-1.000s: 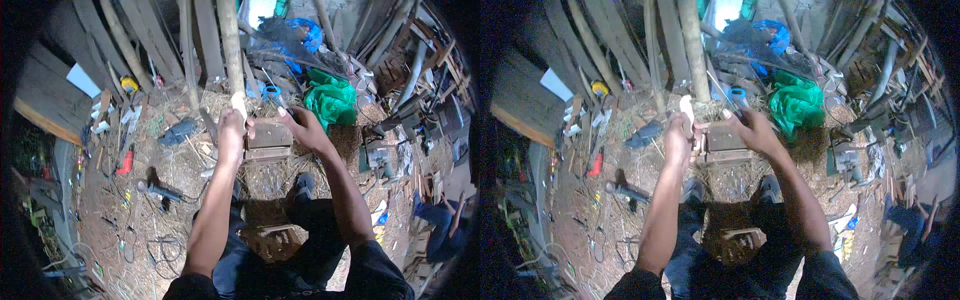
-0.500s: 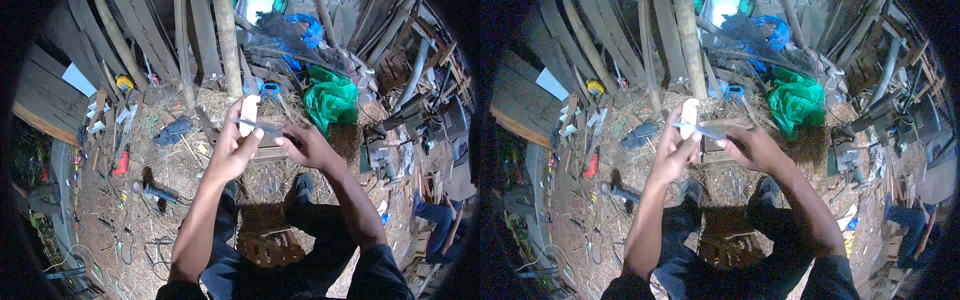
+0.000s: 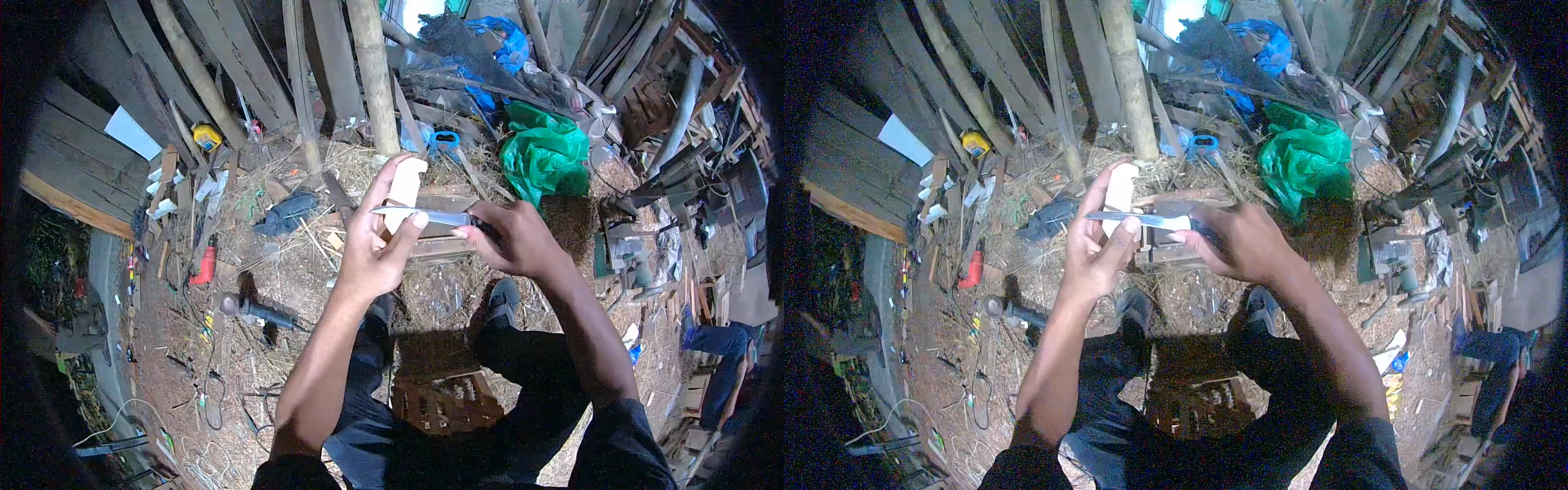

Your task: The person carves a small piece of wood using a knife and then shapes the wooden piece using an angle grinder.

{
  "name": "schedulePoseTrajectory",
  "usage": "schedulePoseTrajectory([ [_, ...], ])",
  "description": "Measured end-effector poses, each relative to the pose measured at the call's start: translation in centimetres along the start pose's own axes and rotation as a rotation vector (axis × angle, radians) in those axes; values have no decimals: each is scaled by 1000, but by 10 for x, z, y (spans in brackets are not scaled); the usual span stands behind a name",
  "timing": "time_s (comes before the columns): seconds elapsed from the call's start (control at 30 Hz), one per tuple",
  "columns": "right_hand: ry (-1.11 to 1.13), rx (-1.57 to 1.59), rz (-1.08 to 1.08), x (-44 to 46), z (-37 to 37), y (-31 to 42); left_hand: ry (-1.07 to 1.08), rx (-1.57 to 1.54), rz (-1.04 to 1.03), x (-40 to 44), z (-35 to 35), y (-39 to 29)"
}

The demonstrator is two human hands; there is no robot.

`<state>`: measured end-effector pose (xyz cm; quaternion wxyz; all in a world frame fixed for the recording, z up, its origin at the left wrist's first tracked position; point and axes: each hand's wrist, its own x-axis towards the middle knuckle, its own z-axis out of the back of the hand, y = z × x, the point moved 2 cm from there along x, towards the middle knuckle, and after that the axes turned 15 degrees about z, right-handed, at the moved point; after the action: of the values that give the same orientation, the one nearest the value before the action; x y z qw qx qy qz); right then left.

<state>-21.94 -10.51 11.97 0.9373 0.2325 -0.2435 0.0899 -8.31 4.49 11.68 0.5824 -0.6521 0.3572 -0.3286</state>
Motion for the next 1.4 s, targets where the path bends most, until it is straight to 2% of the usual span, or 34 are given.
schedulePoseTrajectory([
  [0.07,-13,-63,51,-5,-3,-4,-21,2,-17,0,-1,3],
  [0.17,-87,-35,-87,0,-1,-4,-62,30,55,-3,-9,8],
  [0.2,-5,-89,-5,-1,3,-10,-64,86,98,-6,-12,8],
  [0.33,-82,38,14,7,8,3,-6,-188,299,-12,-18,3],
  [0.43,57,72,-1,7,5,4,82,-298,203,-8,-22,3],
  [0.47,125,81,-67,8,7,5,159,-265,233,-9,-15,-1],
  [0.57,57,1,53,2,-5,-12,145,-124,146,-8,-19,-5],
  [0.77,223,-33,-287,8,-11,-18,142,66,105,-7,-21,-2],
  [0.8,178,-17,-267,9,-14,-19,132,50,130,-7,-20,-1],
  [1.03,251,-103,-344,23,-21,-17,119,112,88,4,-4,8],
  [1.13,133,-45,-315,24,-27,-24,86,106,85,10,-2,1],
  [1.23,127,-49,-283,24,-31,-31,82,56,80,17,-1,0],
  [1.33,257,-101,-362,26,-31,-40,75,79,105,24,-2,4],
  [1.4,129,-78,-181,22,-36,-40,66,110,167,27,-7,5],
])
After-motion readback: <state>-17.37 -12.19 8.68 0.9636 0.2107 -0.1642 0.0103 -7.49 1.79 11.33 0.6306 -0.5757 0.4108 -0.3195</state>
